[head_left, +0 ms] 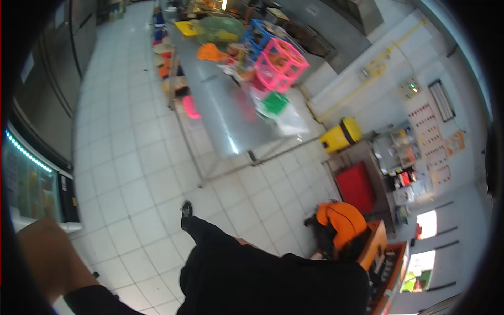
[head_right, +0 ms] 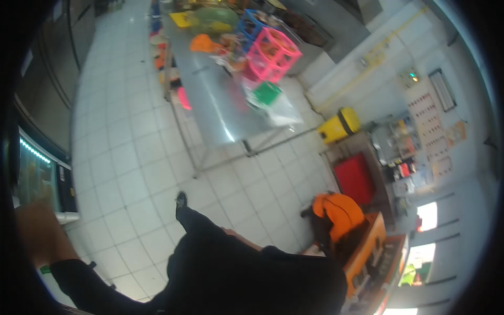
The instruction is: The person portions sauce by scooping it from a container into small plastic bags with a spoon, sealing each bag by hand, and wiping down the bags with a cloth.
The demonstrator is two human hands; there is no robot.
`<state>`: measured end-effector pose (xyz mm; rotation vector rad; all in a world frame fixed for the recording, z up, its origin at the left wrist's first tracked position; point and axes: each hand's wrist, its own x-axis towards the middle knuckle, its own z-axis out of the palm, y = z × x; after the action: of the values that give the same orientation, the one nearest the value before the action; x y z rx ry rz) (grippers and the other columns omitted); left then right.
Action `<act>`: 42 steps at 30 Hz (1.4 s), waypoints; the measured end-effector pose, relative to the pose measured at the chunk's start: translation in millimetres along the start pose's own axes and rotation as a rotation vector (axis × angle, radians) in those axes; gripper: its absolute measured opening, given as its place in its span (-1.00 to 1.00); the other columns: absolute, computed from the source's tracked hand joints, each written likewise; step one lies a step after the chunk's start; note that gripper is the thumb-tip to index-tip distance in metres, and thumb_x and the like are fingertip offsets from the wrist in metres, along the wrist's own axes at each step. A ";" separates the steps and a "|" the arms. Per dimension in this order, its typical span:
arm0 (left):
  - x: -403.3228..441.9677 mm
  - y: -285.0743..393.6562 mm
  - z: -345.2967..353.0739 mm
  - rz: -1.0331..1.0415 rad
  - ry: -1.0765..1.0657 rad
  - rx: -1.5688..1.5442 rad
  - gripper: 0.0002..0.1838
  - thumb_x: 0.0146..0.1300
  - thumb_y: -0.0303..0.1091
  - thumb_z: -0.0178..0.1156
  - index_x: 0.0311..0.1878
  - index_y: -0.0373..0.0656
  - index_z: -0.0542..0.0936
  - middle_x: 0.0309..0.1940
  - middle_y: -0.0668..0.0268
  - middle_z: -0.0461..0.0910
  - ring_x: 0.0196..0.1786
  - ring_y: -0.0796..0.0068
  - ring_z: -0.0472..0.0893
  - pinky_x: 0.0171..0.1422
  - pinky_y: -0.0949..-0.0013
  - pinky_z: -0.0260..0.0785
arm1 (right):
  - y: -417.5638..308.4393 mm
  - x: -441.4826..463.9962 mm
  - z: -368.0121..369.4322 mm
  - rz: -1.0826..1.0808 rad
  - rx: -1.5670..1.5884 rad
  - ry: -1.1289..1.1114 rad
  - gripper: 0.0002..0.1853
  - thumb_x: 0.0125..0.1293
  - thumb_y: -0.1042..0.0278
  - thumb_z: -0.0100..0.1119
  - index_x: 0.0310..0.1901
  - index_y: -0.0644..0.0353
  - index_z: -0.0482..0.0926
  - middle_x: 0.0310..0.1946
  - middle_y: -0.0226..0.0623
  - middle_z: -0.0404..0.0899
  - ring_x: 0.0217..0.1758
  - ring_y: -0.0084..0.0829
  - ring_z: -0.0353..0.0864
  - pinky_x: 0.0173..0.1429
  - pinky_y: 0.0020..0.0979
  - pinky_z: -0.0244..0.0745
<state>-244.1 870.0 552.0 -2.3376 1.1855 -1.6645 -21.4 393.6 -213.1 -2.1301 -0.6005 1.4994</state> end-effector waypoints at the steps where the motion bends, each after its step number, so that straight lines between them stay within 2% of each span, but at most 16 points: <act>1: -17.7 -22.4 -4.8 0.014 -0.017 0.014 -0.54 0.50 -0.04 -0.14 0.01 -0.29 0.51 -0.10 0.06 0.55 0.00 0.09 0.55 0.17 0.04 0.38 | -32.6 23.1 -10.8 0.015 0.046 0.008 -0.24 0.51 -0.28 -0.03 0.32 0.37 0.51 -0.09 0.08 0.73 -0.06 0.01 0.71 0.01 -0.12 0.62; 5: -90.8 -123.9 -26.5 0.018 -0.074 0.064 -0.58 0.49 -0.08 -0.13 -0.02 -0.27 0.51 -0.11 0.07 0.55 -0.01 0.09 0.55 0.16 0.04 0.39 | -156.1 144.6 -65.9 0.376 0.486 -0.096 -0.34 0.59 -0.20 -0.12 0.20 0.35 0.58 -0.10 -0.04 0.72 -0.23 -0.15 0.69 -0.17 -0.17 0.65; 8: -128.3 -200.7 -53.0 -0.033 -0.117 0.085 -0.61 0.48 -0.11 -0.12 -0.04 -0.26 0.51 -0.12 0.08 0.55 -0.02 0.09 0.56 0.14 0.05 0.40 | -255.2 293.9 -107.4 0.489 0.128 -0.393 -0.49 0.63 -0.11 -0.21 0.28 0.09 0.50 0.06 -0.15 0.60 -0.33 -0.38 0.61 -0.36 -0.10 0.63; 9: -141.8 -227.2 -62.9 -0.059 -0.130 0.101 -0.62 0.48 -0.12 -0.11 -0.05 -0.26 0.52 -0.12 0.09 0.56 -0.03 0.09 0.56 0.14 0.05 0.40 | -380.9 278.3 -127.6 0.478 -0.200 -0.376 -0.50 0.61 -0.11 -0.21 0.35 -0.01 0.42 0.05 -0.15 0.60 -0.29 -0.30 0.63 -0.38 -0.06 0.62; 11: -175.4 -277.7 -82.4 -0.082 -0.142 0.126 -0.64 0.48 -0.14 -0.10 -0.06 -0.25 0.52 -0.13 0.09 0.56 -0.03 0.10 0.56 0.13 0.05 0.41 | -443.6 391.9 -145.8 0.157 -0.239 -0.406 -0.43 0.54 -0.08 -0.08 0.38 0.16 0.37 0.11 -0.06 0.60 -0.19 -0.22 0.64 -0.21 -0.17 0.63; 12: -192.3 -301.1 -90.5 -0.095 -0.158 0.152 -0.65 0.47 -0.15 -0.10 -0.07 -0.25 0.52 -0.13 0.10 0.56 -0.04 0.10 0.56 0.13 0.05 0.41 | -572.4 365.1 -163.4 0.122 -0.286 -0.289 -0.48 0.53 0.03 -0.03 0.32 0.24 0.43 0.03 -0.07 0.64 -0.19 -0.27 0.64 -0.16 -0.24 0.60; 18: -321.0 -473.9 -135.5 -0.076 -0.150 0.217 -0.71 0.46 -0.21 -0.08 -0.11 -0.22 0.52 -0.15 0.12 0.57 -0.06 0.10 0.57 0.10 0.06 0.42 | -848.8 540.9 -198.1 -0.331 -0.069 -0.135 -0.50 0.52 -0.08 0.04 0.21 0.18 0.56 -0.09 -0.22 0.69 -0.21 -0.43 0.65 -0.21 -0.31 0.55; 23: -434.9 -650.1 -171.1 -0.023 -0.128 0.209 -0.76 0.45 -0.26 -0.06 -0.15 -0.20 0.53 -0.16 0.14 0.57 -0.08 0.10 0.57 0.08 0.06 0.43 | -915.6 666.0 -205.4 -0.343 0.051 -0.065 -0.55 0.52 -0.06 -0.01 0.18 0.09 0.59 -0.19 -0.35 0.71 -0.31 -0.50 0.67 -0.31 -0.32 0.54; 25: -477.2 -738.7 -177.6 0.013 -0.076 0.187 -0.78 0.44 -0.28 -0.05 -0.16 -0.19 0.53 -0.17 0.14 0.58 -0.09 0.11 0.57 0.07 0.06 0.43 | -889.6 716.4 -203.8 -0.235 -0.155 0.091 -0.52 0.50 -0.07 -0.10 0.00 0.16 0.66 -0.33 -0.28 0.71 -0.34 -0.44 0.68 -0.39 -0.27 0.56; 27: -517.6 -824.1 -183.4 0.043 -0.035 0.163 -0.79 0.44 -0.30 -0.04 -0.18 -0.18 0.53 -0.17 0.15 0.58 -0.09 0.11 0.57 0.06 0.07 0.44 | -877.5 743.9 -206.2 -0.061 -0.418 -0.112 -0.49 0.45 -0.08 -0.06 -0.16 0.24 0.68 -0.38 -0.12 0.71 -0.35 -0.26 0.71 -0.23 -0.12 0.62; 29: -559.7 -903.4 -182.1 0.053 0.007 0.158 -0.81 0.43 -0.31 -0.04 -0.19 -0.18 0.53 -0.18 0.16 0.58 -0.10 0.11 0.58 0.06 0.07 0.44 | -781.4 805.4 -193.3 -0.318 -0.715 -0.136 -0.54 0.39 -0.10 0.11 -0.26 0.21 0.69 -0.36 -0.05 0.73 -0.27 -0.05 0.74 -0.17 -0.04 0.58; 30: -580.6 -939.0 -181.1 0.060 0.021 0.161 -0.82 0.43 -0.32 -0.03 -0.20 -0.17 0.53 -0.18 0.16 0.58 -0.10 0.11 0.58 0.05 0.07 0.44 | -792.5 799.9 -198.3 -0.513 -0.860 -0.089 -0.55 0.37 -0.12 0.19 -0.32 0.17 0.70 -0.38 -0.08 0.73 -0.23 0.05 0.74 -0.19 -0.01 0.54; 31: -600.1 -971.1 -178.2 0.074 0.042 0.176 -0.82 0.43 -0.33 -0.03 -0.21 -0.17 0.53 -0.18 0.16 0.58 -0.11 0.11 0.58 0.05 0.07 0.45 | -804.7 798.4 -202.4 0.104 -0.426 -0.241 -0.56 0.37 -0.10 0.19 -0.33 0.17 0.71 -0.38 -0.09 0.74 -0.23 0.02 0.74 -0.18 -0.02 0.55; 35: -682.2 -1105.2 -150.9 0.012 0.180 0.202 -0.85 0.42 -0.37 -0.01 -0.24 -0.15 0.54 -0.19 0.18 0.59 -0.12 0.11 0.58 0.03 0.07 0.46 | -958.7 884.5 -274.5 0.364 -0.344 -0.224 -0.60 0.35 -0.02 0.18 -0.37 0.16 0.75 -0.37 -0.12 0.76 -0.23 -0.08 0.76 -0.14 -0.08 0.59; 40: -817.7 -1260.1 -74.8 -0.479 0.386 0.039 -0.86 0.40 -0.42 0.01 -0.28 -0.13 0.54 -0.21 0.20 0.60 -0.14 0.12 0.59 0.01 0.08 0.47 | -1215.5 1100.9 -389.7 0.015 -0.744 -0.066 -0.64 0.33 0.08 0.17 -0.42 0.16 0.79 -0.36 -0.17 0.79 -0.22 -0.21 0.78 -0.10 -0.14 0.64; 42: -892.4 -1318.6 -19.5 -0.822 0.370 -0.184 -0.86 0.40 -0.44 0.01 -0.29 -0.12 0.54 -0.21 0.20 0.60 -0.15 0.12 0.59 0.00 0.08 0.47 | -1380.8 1154.9 -443.7 -0.174 -0.135 0.272 -0.42 0.42 -0.05 0.01 -0.55 0.29 0.70 -0.61 -0.13 0.68 -0.48 -0.23 0.73 -0.21 -0.17 0.62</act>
<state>352.3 2341.2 428.7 -2.9593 0.3817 -2.3792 637.7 2123.7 -115.1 -2.2662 -0.7812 1.0803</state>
